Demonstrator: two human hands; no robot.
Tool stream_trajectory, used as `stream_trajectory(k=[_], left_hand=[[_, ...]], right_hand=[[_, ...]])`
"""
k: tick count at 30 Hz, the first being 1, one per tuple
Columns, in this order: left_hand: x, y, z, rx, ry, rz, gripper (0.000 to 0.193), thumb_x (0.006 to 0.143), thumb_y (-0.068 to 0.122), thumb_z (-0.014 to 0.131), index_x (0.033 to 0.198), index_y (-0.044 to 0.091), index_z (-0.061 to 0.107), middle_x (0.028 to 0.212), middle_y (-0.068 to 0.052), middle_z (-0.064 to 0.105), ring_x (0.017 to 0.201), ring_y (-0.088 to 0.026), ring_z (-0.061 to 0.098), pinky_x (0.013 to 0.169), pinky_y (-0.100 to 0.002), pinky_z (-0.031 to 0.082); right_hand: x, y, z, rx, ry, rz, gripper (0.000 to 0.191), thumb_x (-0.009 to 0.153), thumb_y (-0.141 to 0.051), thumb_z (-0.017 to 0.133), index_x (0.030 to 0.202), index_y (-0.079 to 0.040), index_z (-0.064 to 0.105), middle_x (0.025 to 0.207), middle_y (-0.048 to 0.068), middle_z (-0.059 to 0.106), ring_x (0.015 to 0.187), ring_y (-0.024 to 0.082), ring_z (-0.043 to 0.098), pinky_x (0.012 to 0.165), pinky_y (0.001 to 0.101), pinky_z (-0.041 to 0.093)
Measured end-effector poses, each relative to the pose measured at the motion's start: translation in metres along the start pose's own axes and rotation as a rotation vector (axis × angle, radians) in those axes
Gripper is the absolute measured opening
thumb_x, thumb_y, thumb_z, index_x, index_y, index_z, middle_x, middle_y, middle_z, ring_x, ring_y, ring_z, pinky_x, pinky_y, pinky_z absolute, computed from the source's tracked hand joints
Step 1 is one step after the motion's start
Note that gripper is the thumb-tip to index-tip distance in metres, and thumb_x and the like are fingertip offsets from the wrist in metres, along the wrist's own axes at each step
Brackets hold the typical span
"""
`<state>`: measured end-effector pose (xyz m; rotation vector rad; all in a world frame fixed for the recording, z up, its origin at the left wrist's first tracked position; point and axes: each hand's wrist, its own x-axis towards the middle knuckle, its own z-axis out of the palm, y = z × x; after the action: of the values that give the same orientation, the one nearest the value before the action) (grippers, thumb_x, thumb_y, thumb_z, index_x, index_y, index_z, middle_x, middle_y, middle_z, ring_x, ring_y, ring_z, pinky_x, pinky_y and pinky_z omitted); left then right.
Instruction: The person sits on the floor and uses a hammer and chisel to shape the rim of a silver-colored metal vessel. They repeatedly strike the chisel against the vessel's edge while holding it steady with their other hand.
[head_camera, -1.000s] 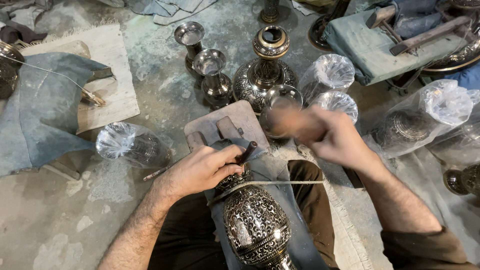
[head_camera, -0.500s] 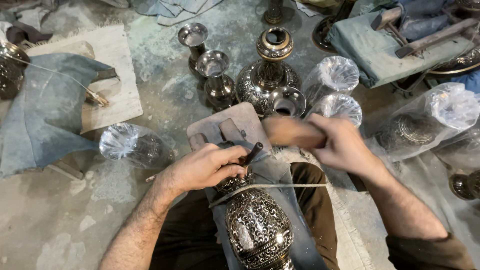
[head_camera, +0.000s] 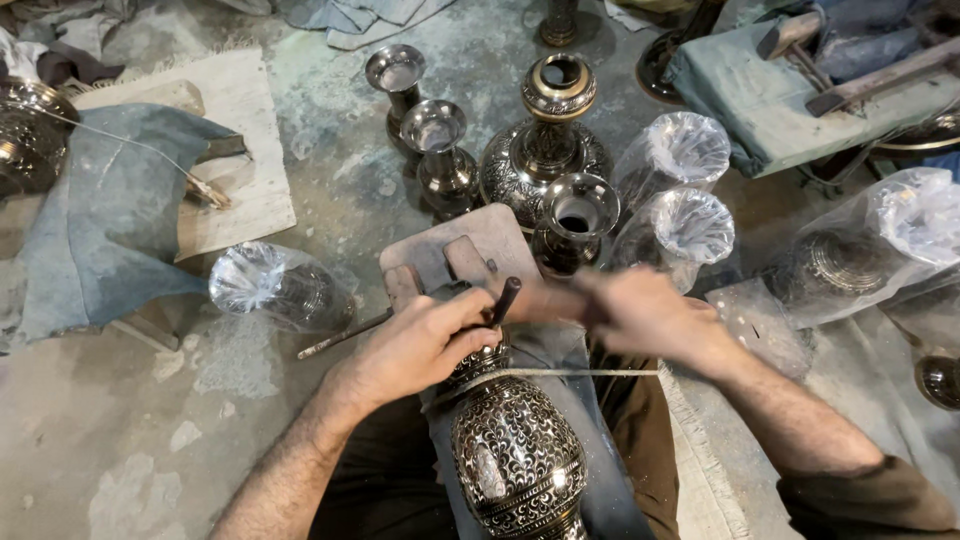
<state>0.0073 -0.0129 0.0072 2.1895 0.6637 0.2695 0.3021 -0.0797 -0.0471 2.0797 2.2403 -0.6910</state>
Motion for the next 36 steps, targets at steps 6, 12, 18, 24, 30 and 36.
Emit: stream_trajectory(k=[6, 12, 18, 24, 30, 36], left_hand=[[-0.005, 0.007, 0.01, 0.049, 0.086, 0.025, 0.027, 0.098, 0.02, 0.069, 0.12, 0.008, 0.06, 0.076, -0.013, 0.075, 0.061, -0.025, 0.076, 0.052, -0.04, 0.058], [-0.008, 0.005, 0.012, 0.081, 0.119, 0.067, 0.024, 0.098, 0.017, 0.069, 0.117, 0.006, 0.059, 0.072, -0.013, 0.073, 0.057, -0.024, 0.073, 0.048, -0.04, 0.055], [-0.009, 0.008, 0.007, 0.105, 0.108, 0.058, 0.028, 0.097, 0.019, 0.07, 0.12, 0.006, 0.06, 0.074, -0.017, 0.074, 0.066, -0.03, 0.076, 0.056, -0.043, 0.058], [-0.007, 0.011, 0.002, 0.13, 0.087, 0.054, 0.03, 0.096, 0.021, 0.07, 0.122, 0.007, 0.061, 0.076, -0.018, 0.073, 0.068, -0.034, 0.075, 0.058, -0.045, 0.057], [-0.005, 0.008, 0.001, 0.092, 0.03, 0.058, 0.031, 0.096, 0.021, 0.069, 0.124, 0.009, 0.059, 0.072, -0.015, 0.072, 0.064, -0.03, 0.074, 0.056, -0.044, 0.056], [0.0, 0.005, 0.001, 0.077, -0.055, -0.002, 0.031, 0.097, 0.023, 0.067, 0.124, 0.011, 0.058, 0.073, -0.012, 0.072, 0.062, -0.026, 0.075, 0.055, -0.041, 0.057]], right_hand=[[0.003, 0.002, 0.012, 0.694, 0.393, -0.292, 0.039, 0.078, -0.005, 0.076, 0.116, -0.001, 0.066, 0.098, 0.014, 0.074, 0.086, 0.023, 0.075, 0.075, 0.0378, 0.062], [-0.004, 0.005, -0.023, 0.399, 0.445, -0.265, 0.039, 0.077, -0.009, 0.077, 0.114, -0.005, 0.067, 0.089, 0.008, 0.073, 0.077, 0.018, 0.07, 0.07, 0.0345, 0.058], [-0.011, 0.003, -0.029, 0.285, 0.562, -0.328, 0.042, 0.071, -0.011, 0.079, 0.111, -0.009, 0.067, 0.085, 0.003, 0.074, 0.076, 0.018, 0.069, 0.072, 0.0435, 0.05], [-0.01, 0.013, -0.015, 0.253, 0.519, -0.231, 0.034, 0.073, -0.012, 0.08, 0.105, -0.011, 0.066, 0.079, -0.001, 0.071, 0.076, 0.016, 0.069, 0.072, 0.0424, 0.044], [-0.012, 0.017, -0.011, 0.296, 0.684, -0.386, 0.037, 0.069, -0.003, 0.078, 0.103, -0.007, 0.065, 0.081, 0.005, 0.071, 0.078, 0.021, 0.068, 0.071, 0.0399, 0.048], [-0.012, 0.012, -0.015, 0.302, 0.639, -0.348, 0.032, 0.074, -0.003, 0.078, 0.105, -0.006, 0.068, 0.081, 0.004, 0.073, 0.071, 0.015, 0.068, 0.07, 0.0353, 0.051]])
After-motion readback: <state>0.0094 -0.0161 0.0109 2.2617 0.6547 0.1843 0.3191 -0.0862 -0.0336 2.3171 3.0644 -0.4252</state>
